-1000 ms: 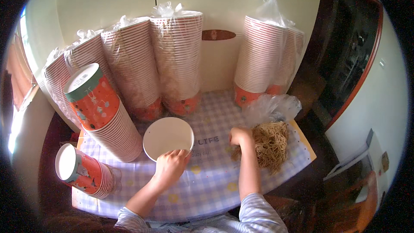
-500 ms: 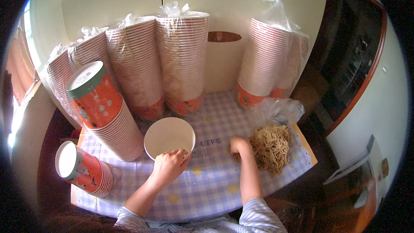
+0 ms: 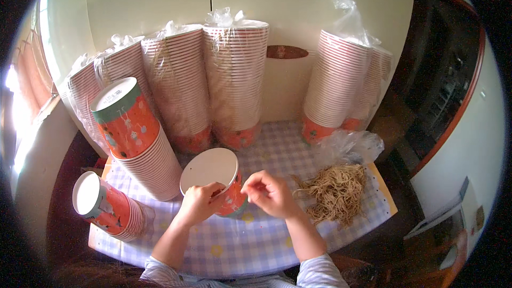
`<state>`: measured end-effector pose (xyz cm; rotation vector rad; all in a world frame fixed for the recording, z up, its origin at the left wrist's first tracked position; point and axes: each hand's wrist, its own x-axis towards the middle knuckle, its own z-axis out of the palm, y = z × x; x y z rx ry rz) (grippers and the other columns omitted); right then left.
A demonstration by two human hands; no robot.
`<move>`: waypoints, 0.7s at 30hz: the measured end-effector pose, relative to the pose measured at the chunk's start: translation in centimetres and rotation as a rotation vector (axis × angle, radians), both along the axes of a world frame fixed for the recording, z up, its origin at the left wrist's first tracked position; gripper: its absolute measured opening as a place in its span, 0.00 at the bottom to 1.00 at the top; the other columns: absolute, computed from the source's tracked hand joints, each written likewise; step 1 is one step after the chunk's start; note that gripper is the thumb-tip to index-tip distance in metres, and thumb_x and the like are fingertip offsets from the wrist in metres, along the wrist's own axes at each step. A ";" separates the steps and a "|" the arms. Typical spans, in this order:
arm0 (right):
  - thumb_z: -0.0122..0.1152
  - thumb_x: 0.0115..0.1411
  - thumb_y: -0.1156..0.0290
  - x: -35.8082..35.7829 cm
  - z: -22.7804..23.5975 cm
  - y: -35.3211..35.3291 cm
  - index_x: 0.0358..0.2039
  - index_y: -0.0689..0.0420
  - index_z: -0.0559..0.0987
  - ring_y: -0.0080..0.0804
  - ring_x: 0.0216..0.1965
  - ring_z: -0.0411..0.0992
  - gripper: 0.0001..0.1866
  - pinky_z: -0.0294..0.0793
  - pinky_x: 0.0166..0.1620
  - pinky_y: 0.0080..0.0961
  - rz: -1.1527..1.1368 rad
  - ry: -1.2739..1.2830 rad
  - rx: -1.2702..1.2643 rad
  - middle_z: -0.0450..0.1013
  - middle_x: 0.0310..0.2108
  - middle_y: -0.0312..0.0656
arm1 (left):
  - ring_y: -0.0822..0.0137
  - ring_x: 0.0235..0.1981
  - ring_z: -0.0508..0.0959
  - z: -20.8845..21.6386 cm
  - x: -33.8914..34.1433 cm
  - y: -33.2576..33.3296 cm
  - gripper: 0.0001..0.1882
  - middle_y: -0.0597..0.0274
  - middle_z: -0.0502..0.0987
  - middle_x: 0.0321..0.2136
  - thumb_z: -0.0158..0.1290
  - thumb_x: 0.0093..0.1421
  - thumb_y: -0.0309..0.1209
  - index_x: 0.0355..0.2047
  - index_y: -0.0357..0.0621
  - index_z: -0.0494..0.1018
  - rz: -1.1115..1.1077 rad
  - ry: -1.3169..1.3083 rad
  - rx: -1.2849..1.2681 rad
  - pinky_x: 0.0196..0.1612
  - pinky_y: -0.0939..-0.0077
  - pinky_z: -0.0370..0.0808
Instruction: Preparing paper buckets by threading strings through holes for assembly.
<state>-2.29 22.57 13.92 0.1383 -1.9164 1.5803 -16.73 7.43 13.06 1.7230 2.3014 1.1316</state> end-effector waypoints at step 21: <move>0.57 0.51 0.76 -2.2 -0.7 -0.2 0.36 0.58 0.71 0.38 0.31 0.75 0.11 0.74 0.32 0.28 -0.307 -0.303 0.415 0.75 0.28 0.45 | 0.58 0.23 0.78 0.3 -0.1 -0.1 0.09 0.52 0.76 0.21 0.55 0.50 0.30 0.30 0.38 0.74 -0.024 -0.051 0.016 0.27 0.71 0.74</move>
